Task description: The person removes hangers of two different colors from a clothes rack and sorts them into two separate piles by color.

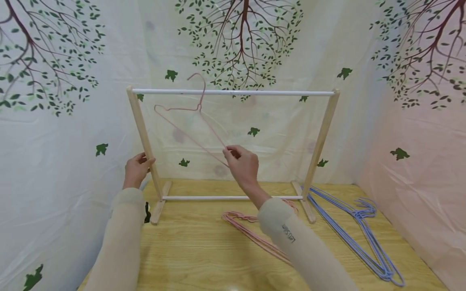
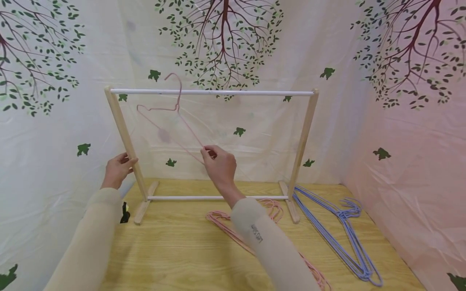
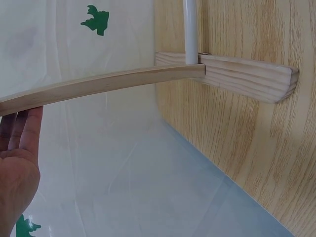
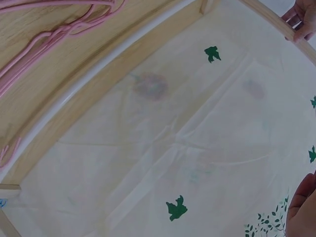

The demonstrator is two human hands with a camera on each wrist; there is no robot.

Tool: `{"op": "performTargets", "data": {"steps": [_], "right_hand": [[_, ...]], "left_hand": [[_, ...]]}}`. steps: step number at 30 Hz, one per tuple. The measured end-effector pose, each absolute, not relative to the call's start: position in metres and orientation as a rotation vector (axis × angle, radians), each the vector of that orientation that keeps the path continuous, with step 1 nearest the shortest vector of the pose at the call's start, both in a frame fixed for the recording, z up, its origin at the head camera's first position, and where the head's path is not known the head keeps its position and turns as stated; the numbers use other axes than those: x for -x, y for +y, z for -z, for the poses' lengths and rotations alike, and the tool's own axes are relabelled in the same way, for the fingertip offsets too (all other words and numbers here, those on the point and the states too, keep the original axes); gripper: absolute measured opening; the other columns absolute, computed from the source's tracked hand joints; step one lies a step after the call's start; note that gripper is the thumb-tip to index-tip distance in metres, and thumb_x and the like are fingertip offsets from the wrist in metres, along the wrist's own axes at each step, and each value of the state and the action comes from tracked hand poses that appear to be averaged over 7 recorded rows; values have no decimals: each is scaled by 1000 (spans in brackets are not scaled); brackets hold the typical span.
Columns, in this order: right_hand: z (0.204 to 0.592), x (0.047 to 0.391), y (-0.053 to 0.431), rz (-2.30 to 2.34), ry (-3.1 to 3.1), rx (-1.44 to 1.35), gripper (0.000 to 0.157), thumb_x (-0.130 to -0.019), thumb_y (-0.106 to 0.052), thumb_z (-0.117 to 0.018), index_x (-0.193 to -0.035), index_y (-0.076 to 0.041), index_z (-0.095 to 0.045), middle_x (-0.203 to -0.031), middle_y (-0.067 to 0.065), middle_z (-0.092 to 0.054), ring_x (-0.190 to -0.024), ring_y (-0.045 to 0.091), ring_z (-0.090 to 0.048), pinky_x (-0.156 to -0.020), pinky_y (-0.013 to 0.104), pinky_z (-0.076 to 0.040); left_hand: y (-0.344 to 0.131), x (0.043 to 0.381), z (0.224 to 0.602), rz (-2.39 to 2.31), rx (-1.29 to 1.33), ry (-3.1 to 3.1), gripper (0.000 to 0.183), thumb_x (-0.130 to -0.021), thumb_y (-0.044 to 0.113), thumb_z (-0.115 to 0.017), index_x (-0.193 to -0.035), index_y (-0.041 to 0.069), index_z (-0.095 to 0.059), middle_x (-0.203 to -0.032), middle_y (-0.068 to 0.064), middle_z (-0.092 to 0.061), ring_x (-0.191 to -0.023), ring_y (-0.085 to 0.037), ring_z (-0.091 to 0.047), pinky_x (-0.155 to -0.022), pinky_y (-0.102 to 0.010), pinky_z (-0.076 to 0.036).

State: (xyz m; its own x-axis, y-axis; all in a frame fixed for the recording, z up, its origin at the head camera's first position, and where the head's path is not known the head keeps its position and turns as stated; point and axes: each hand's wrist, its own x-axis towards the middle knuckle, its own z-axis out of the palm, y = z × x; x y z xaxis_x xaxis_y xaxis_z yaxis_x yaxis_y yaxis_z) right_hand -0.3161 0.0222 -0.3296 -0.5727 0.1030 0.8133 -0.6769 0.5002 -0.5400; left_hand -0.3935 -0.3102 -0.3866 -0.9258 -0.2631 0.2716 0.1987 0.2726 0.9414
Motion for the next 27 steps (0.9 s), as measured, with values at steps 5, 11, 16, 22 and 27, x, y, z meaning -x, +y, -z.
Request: {"op": "performTargets", "data": {"steps": [5, 11, 16, 22, 27], "right_hand": [[332, 313, 40, -1181, -1855, -511, 14, -90, -15, -75, -98, -4, -78, -77, 4, -74, -61, 14, -66, -53, 23, -48], [337, 308, 62, -1217, -1815, -525, 13, -88, -10, -77, -97, -1, -78, -76, 5, -74, -60, 12, -65, -52, 18, -48], [342, 301, 83, -1283, -1788, -544, 12, -89, -8, -76, -97, 1, -77, -76, 9, -73, -62, 22, -68, -53, 16, -50], [349, 292, 113, -1334, -1794, -531, 12, -88, -7, -76, -98, 0, -77, -77, 14, -73, -62, 26, -67, -53, 14, -49], [350, 274, 133, -1362, -1837, -476, 14, -89, -1, -73, -100, 7, -74, -79, 22, -71, -61, 7, -64, -54, 13, -50]], "left_hand": [[-311, 391, 390, 1686, -49, -2169, 49, -102, 18, -58, -147, 1, -47, -134, -25, -55, -111, -26, -58, -98, -42, -50], [-311, 389, 395, 1675, -32, -2160, 49, -102, 19, -58, -147, 2, -47, -134, -25, -55, -108, -24, -59, -98, -42, -50], [-311, 388, 398, 1660, -36, -2150, 48, -102, 19, -58, -146, 1, -48, -132, -25, -56, -102, -18, -60, -96, -40, -51], [-309, 385, 398, 1651, -29, -2140, 48, -102, 18, -58, -145, 0, -49, -132, -25, -56, -100, -16, -60, -95, -38, -52], [-307, 381, 397, 1651, -34, -2137, 48, -102, 18, -58, -145, 0, -48, -132, -25, -56, -104, -21, -60, -97, -42, -51]]}}
